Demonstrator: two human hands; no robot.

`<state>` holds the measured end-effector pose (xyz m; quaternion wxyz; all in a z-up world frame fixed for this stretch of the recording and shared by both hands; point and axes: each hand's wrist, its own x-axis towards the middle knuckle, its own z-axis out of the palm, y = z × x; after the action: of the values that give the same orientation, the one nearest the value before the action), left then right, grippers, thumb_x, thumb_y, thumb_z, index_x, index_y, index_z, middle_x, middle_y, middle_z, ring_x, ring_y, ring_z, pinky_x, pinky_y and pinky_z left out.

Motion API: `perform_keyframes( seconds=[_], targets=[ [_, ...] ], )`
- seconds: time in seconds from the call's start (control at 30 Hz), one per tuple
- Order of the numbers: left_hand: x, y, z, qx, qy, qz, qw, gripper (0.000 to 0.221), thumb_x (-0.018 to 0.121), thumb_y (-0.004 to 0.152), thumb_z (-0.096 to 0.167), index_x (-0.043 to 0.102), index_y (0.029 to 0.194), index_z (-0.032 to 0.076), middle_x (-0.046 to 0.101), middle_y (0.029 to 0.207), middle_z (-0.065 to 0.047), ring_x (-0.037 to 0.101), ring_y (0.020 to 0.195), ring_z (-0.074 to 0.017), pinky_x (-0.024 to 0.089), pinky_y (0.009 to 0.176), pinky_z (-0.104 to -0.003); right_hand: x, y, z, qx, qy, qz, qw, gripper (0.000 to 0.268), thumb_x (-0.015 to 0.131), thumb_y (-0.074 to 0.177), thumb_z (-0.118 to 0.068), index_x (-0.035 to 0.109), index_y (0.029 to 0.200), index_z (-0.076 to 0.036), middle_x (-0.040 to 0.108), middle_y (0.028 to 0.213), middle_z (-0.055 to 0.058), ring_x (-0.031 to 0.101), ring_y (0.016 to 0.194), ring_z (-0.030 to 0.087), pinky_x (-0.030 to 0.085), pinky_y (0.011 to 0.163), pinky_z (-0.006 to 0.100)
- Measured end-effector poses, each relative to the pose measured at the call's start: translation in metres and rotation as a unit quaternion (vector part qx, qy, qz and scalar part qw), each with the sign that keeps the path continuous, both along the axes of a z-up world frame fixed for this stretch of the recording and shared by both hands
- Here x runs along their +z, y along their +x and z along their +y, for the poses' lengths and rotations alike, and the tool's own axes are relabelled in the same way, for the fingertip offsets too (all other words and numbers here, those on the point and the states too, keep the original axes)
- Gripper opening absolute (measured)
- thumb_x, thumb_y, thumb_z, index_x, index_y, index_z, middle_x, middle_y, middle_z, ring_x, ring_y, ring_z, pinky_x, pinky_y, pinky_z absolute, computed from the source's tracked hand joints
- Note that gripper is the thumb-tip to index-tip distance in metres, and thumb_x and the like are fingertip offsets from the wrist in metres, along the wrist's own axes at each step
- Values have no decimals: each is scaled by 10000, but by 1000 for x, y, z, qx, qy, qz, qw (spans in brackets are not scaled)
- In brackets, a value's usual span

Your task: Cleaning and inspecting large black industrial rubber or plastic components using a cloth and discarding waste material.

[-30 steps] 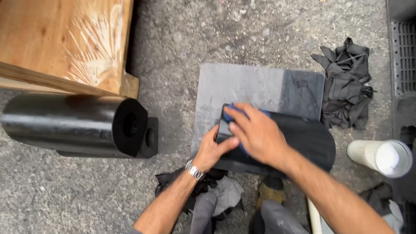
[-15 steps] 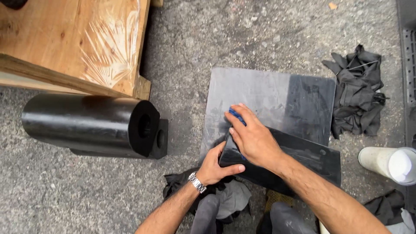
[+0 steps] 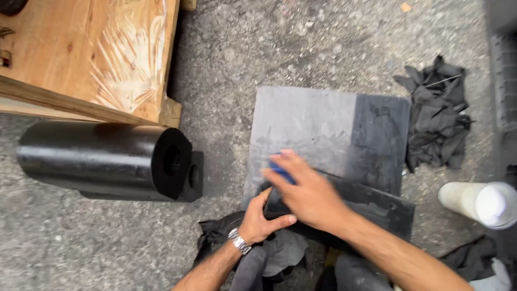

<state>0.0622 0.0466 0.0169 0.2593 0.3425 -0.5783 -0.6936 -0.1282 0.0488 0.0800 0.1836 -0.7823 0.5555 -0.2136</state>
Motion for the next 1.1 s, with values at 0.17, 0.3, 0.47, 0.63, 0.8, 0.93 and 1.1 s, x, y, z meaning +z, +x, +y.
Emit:
perform_keyframes(
  seconds=[0.17, 0.3, 0.47, 0.63, 0.8, 0.93, 1.1],
  targets=[
    [-6, -3, 3, 3, 85, -27, 996, 525, 872, 795, 253, 657, 1203, 2, 756, 1090, -60, 689, 992, -100, 562, 916, -298, 7, -26, 8, -117, 119, -27, 986, 562, 608, 825, -63, 576, 1382, -130, 567, 1385, 116, 588, 1228, 330, 508, 1020, 423],
    [-3, -11, -2, 20, 91, -28, 995, 484, 861, 811, 254, 671, 1179, 3, 775, 1052, -54, 712, 955, -98, 581, 887, -294, -16, -136, 83, -284, 130, 23, 950, 347, 580, 914, -101, 687, 1244, -106, 626, 1237, 135, 674, 1003, 331, 546, 865, 428],
    [-9, -15, -3, 6, 82, -16, 997, 472, 855, 815, 236, 668, 1177, -1, 766, 1054, -54, 703, 958, -97, 572, 876, -287, -32, -148, 154, -375, 22, 28, 926, 323, 564, 968, -86, 686, 1266, -109, 624, 1239, 159, 663, 1042, 337, 544, 891, 409],
    [-7, -26, -2, 15, 93, -39, 995, 452, 837, 818, 236, 679, 1169, -1, 778, 1025, -60, 722, 930, -112, 587, 855, -291, -7, -94, 113, -252, 38, -2, 967, 407, 679, 791, -93, 704, 1196, -128, 618, 1210, 153, 602, 1135, 342, 515, 966, 451],
    [0, -36, -1, 41, 102, -36, 993, 480, 825, 820, 227, 677, 1215, -1, 767, 1097, -70, 705, 976, -114, 573, 887, -294, 23, -59, 77, -65, -20, -3, 998, 491, 727, 815, -162, 643, 1292, -84, 579, 1326, 165, 530, 1269, 366, 472, 1048, 475],
    [-1, -39, -4, 30, 85, -59, 994, 471, 833, 819, 228, 685, 1199, -8, 772, 1062, -92, 719, 959, -141, 577, 874, -310, 16, -109, 113, -130, -9, 29, 991, 484, 694, 784, -105, 674, 1267, -132, 597, 1358, 128, 531, 1321, 353, 460, 1091, 462],
    [0, -43, -3, 57, 117, -81, 988, 462, 828, 820, 225, 694, 1193, -12, 769, 1044, -83, 695, 949, -143, 554, 875, -312, 12, -111, 99, -249, 33, 59, 966, 489, 624, 820, -10, 651, 1298, -109, 585, 1409, 177, 531, 1361, 374, 443, 1139, 457]
  ],
)
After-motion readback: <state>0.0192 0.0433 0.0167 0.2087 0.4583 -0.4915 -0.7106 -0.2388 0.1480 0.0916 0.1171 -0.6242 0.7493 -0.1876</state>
